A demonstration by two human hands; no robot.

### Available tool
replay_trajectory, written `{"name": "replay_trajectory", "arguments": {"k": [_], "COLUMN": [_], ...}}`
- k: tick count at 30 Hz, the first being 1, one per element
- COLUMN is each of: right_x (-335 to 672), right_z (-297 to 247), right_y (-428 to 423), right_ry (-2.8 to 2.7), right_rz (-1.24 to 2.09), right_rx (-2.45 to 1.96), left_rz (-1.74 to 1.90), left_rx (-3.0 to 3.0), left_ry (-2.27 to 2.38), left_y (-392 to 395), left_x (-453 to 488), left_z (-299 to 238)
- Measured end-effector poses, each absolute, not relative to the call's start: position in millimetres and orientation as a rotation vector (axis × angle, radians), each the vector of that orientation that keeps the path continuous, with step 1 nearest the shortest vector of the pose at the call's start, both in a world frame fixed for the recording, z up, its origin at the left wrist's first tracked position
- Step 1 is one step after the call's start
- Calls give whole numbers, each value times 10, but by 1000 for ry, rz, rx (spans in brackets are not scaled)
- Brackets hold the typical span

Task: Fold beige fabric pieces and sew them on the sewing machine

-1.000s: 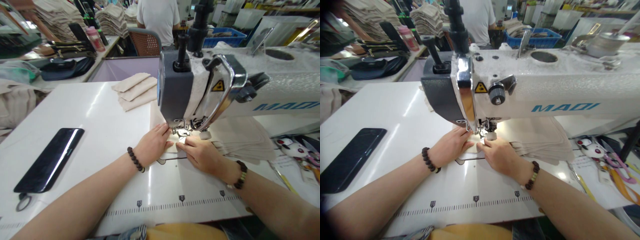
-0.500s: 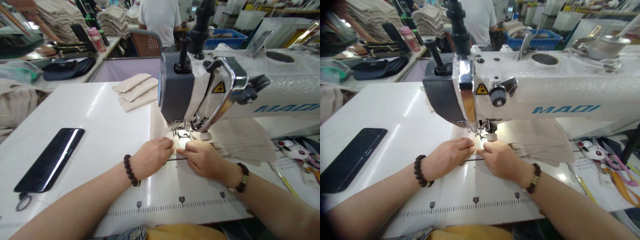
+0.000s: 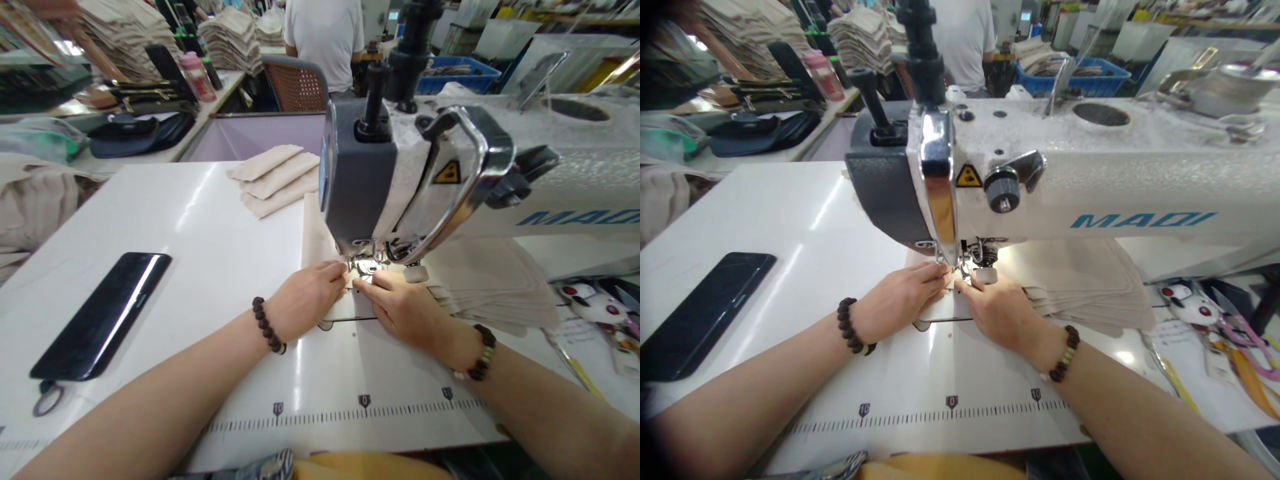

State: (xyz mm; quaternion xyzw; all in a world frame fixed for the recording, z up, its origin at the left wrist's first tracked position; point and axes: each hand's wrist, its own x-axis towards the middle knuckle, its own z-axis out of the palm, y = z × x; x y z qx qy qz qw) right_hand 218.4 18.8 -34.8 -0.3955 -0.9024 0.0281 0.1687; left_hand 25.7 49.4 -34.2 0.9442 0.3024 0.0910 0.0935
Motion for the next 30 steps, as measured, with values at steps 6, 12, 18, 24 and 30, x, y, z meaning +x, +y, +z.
{"name": "replay_trajectory", "arguments": {"k": [6,12,18,24,30], "right_x": [2170,2169,2162,2168,2221], "right_z": [-366,-358,-343,-346,-353], "right_y": [191,177,175,175,177], "right_ry": [-2554,-2569,-2586,-2588,-2576], "right_rz": [17,64,93,98,105], "right_rx": [-1188,-1248,-1287,-1289,-1164], "left_rz": [194,219,197,213,-24], "left_rx": [2792,2786,2780,2785,2827], "left_ry": [1016,1108,1116,1112,1247], "left_y": [533,558,595,625,351], "left_x": [303,310,311,307,357], "left_z": [-274,-288,-272,-281,-142]}}
